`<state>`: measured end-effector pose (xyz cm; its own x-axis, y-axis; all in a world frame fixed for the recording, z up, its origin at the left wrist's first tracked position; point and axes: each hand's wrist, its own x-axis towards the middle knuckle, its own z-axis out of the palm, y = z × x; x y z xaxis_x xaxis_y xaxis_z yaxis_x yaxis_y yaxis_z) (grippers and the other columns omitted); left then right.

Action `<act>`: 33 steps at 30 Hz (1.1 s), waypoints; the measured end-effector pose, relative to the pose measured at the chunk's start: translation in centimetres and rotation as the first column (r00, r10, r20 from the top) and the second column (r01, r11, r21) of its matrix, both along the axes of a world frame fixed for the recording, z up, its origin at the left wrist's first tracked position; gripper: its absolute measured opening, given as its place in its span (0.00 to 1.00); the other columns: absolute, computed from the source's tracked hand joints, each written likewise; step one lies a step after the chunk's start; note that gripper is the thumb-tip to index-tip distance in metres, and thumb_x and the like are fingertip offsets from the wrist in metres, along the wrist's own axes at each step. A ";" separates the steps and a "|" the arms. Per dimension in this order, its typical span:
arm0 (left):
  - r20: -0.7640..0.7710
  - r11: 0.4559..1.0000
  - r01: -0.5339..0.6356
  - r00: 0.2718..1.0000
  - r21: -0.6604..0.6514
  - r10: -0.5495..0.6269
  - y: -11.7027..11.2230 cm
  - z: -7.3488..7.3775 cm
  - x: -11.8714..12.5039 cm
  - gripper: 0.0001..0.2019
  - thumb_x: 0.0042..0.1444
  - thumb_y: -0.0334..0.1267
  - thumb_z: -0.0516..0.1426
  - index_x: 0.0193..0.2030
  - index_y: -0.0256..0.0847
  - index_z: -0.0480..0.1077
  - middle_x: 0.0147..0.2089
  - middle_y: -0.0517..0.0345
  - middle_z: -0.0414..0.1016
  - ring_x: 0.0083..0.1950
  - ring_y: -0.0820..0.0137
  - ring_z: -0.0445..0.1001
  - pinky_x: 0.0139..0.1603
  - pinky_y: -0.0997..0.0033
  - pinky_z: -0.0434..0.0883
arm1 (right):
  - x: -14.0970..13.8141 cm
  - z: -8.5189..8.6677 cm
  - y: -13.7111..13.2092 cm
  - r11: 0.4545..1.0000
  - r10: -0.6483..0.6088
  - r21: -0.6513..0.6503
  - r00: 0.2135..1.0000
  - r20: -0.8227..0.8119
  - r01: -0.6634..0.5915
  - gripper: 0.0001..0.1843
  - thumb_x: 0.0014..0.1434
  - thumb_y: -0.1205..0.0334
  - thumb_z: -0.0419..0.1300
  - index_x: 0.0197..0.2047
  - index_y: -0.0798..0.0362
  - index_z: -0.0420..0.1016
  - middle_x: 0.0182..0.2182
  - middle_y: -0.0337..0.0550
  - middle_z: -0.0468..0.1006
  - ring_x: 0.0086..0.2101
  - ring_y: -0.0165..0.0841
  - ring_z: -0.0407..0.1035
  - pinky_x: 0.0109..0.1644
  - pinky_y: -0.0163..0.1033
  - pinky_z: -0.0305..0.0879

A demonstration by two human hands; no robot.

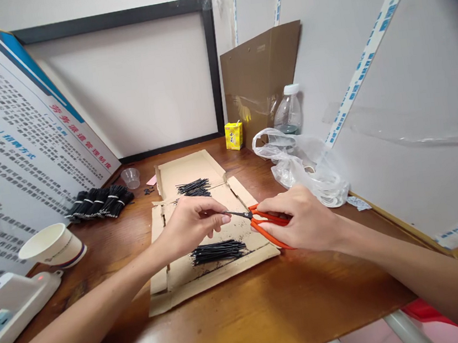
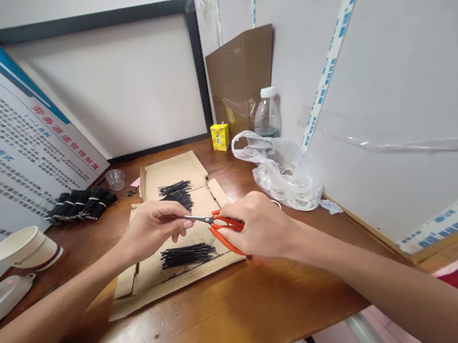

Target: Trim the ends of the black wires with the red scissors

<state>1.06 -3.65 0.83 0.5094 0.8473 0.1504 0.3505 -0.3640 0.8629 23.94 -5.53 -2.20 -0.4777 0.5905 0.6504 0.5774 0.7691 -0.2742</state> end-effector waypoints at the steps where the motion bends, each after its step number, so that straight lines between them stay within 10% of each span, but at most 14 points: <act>1: 0.003 1.000 0.000 1.000 0.000 0.000 0.0 0.0 0.0 0.06 0.53 0.33 0.61 0.30 0.31 0.75 0.22 0.59 0.70 0.21 0.77 0.68 0.19 0.81 0.67 | 0.0 -0.1 0.0 1.000 -0.002 0.011 1.000 0.004 0.002 0.11 0.57 0.62 0.57 0.30 0.58 0.79 0.15 0.36 0.70 0.16 0.23 0.57 0.23 0.32 0.52; 33: 0.043 1.000 0.023 0.999 -0.020 -0.022 0.2 -0.3 -0.1 0.05 0.52 0.33 0.61 0.30 0.32 0.75 0.24 0.58 0.71 0.21 0.77 0.68 0.20 0.79 0.69 | -0.1 0.2 0.1 1.000 0.002 0.001 1.000 -0.017 -0.002 0.12 0.56 0.63 0.56 0.26 0.57 0.76 0.14 0.34 0.67 0.16 0.23 0.53 0.22 0.32 0.50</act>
